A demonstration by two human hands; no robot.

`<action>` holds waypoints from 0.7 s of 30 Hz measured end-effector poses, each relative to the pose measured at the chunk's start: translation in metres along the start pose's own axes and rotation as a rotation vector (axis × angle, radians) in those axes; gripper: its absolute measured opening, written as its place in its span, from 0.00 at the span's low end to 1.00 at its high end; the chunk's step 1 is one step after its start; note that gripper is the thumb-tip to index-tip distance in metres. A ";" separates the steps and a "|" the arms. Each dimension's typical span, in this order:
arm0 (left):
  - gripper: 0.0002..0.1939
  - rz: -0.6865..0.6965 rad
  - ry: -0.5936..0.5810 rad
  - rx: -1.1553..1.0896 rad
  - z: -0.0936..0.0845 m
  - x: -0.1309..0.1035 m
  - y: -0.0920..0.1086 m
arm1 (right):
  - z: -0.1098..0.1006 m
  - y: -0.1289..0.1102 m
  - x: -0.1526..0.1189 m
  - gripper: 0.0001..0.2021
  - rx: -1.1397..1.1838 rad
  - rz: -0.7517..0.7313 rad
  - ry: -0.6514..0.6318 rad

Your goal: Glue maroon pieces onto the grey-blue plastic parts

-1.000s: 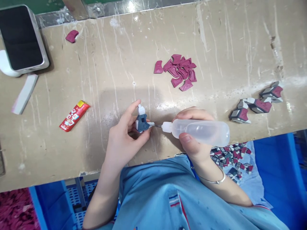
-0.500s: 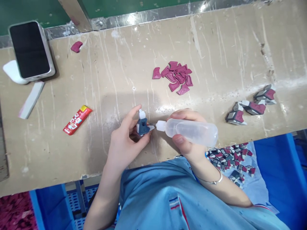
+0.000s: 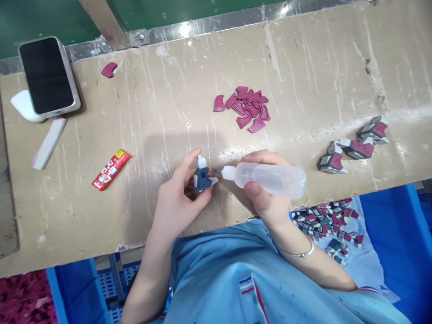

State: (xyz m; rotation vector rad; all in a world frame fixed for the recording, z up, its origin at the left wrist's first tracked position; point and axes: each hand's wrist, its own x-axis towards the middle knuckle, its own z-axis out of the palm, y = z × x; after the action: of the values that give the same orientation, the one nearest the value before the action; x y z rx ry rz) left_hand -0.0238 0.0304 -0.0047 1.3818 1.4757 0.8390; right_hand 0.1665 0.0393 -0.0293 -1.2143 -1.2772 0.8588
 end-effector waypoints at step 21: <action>0.32 -0.032 0.009 0.036 -0.001 -0.009 -0.007 | -0.091 0.044 0.071 0.05 1.627 0.710 -0.410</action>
State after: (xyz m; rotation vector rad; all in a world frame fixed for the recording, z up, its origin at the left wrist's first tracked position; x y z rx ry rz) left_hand -0.0280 0.0210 -0.0095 1.3791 1.5229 0.8021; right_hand 0.2722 0.1000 -0.0449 -0.0593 -0.0383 2.1025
